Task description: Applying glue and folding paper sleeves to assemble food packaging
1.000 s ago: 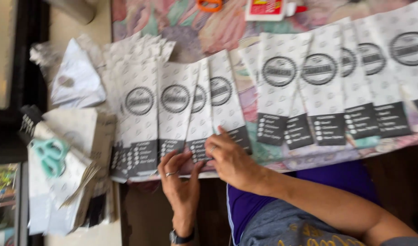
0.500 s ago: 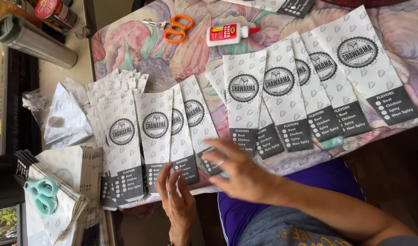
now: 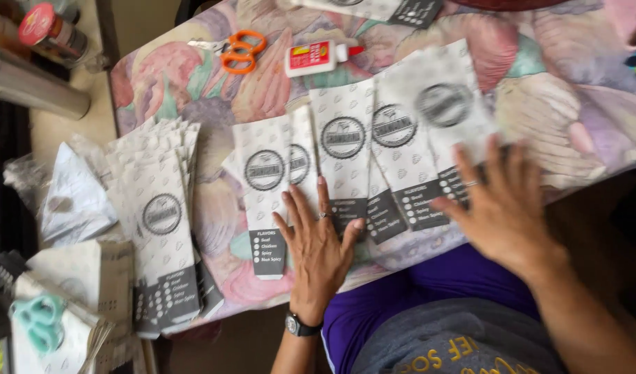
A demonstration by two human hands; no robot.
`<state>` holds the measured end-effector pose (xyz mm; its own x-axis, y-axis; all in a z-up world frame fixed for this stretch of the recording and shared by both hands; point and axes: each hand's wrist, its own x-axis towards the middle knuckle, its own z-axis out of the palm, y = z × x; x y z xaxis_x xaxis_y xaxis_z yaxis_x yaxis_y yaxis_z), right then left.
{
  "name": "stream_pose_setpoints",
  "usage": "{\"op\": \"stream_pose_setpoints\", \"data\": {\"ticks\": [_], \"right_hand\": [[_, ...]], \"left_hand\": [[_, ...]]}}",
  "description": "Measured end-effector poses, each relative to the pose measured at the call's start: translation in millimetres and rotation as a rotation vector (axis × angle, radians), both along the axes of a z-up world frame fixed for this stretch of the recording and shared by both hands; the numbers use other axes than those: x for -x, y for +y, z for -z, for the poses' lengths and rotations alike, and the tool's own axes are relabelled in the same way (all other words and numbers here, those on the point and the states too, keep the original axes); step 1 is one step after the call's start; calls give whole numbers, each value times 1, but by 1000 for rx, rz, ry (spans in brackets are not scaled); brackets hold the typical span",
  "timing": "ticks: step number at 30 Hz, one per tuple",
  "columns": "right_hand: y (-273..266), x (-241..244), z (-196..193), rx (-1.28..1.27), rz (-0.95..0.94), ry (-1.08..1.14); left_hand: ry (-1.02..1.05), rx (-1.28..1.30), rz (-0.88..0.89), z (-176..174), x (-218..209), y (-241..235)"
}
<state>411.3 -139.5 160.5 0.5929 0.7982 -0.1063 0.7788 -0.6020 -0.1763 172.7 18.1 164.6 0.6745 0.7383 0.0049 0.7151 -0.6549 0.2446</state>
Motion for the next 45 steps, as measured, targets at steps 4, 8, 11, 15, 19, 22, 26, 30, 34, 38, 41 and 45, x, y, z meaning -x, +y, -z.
{"op": "stream_pose_setpoints", "data": {"ticks": [4,8,11,15,19,22,26,30,34,38,41,45], "right_hand": [[5,28,-24,-260,-242,-62],[2,-8,-4,-332,-84,-106],[8,-13,8,-330,-61,-20],[15,-1,15,-389,-198,24],[14,-3,5,-452,-200,92],[16,-8,-5,-362,-112,111],[33,6,-2,-265,-106,131],[39,30,-7,-296,-274,178],[37,30,-17,-596,-394,188],[42,11,9,-584,-326,-160],[63,21,14,-620,-367,-123],[69,24,-2,-694,-328,0]], "left_hand": [[-124,125,10,-15,-27,-8],[-37,134,-137,-9,-10,21],[-67,152,-223,-8,7,38],[-106,26,-300,-7,38,52],[84,-270,-485,13,75,75],[51,-537,-314,5,72,63],[-71,-186,-99,25,44,42],[-238,-33,-21,13,7,9],[-475,338,-29,-27,-6,-5],[-397,208,-284,-19,-15,9],[-455,-44,-150,-9,-35,12],[-666,42,-13,0,-44,13]]}}
